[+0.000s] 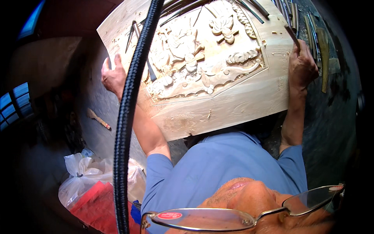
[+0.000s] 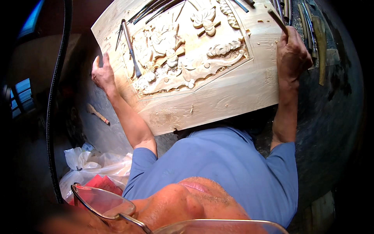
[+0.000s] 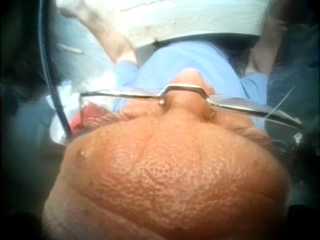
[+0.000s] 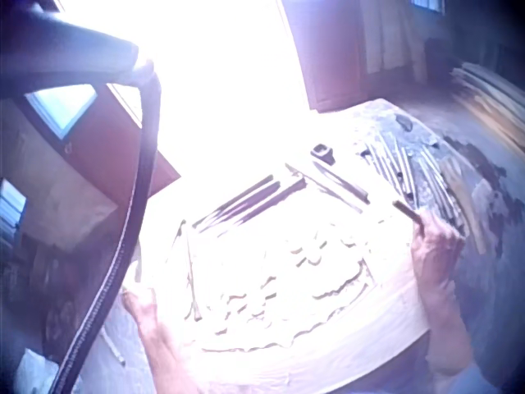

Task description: The person carves intricate details into a decorative wood panel using various chisels and a mallet. They pick up and use several hand-held tools to shape the wood and occasionally brush away wood shavings by hand.

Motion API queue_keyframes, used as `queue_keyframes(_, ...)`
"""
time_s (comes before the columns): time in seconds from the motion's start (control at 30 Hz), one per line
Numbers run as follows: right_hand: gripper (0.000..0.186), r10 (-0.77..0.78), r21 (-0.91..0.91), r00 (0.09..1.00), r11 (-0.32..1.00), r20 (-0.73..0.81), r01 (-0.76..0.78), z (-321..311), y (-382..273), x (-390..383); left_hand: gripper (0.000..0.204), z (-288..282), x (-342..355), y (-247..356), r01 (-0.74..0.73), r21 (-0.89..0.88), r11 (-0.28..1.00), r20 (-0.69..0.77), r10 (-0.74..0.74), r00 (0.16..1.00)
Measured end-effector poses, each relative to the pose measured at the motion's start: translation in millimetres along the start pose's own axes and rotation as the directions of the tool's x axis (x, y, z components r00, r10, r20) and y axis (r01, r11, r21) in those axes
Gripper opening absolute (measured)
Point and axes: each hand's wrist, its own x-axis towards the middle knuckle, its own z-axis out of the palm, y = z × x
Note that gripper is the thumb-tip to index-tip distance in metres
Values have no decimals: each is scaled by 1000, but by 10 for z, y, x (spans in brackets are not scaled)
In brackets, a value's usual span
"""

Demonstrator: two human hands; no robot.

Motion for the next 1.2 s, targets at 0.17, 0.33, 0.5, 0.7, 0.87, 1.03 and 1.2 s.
queue_keyframes(0.17,32,156,32,952,985,265,-170,138,2,52,74,229,158,-841,188,243,952,149,-228,962)
queue_keyframes(0.33,44,136,81,919,981,371,-178,229,184,93,72,422,213,-883,241,149,959,327,-278,903)
queue_keyframes(0.5,54,105,226,847,940,522,-256,203,273,197,74,492,362,-1189,305,3,952,413,-279,867)
queue_keyframes(0.7,83,91,361,750,835,655,-416,371,518,260,80,518,358,-1008,255,89,963,424,-268,865)
queue_keyframes(0.87,97,81,434,713,744,697,-508,570,611,263,80,572,472,-971,245,87,966,448,-257,856)
queue_keyframes(1.03,98,64,403,783,830,618,-386,671,769,222,81,585,485,-764,235,194,952,407,-296,864)
queue_keyframes(1.2,91,168,348,726,792,667,-502,150,423,139,76,395,461,-602,277,305,911,430,-392,813)
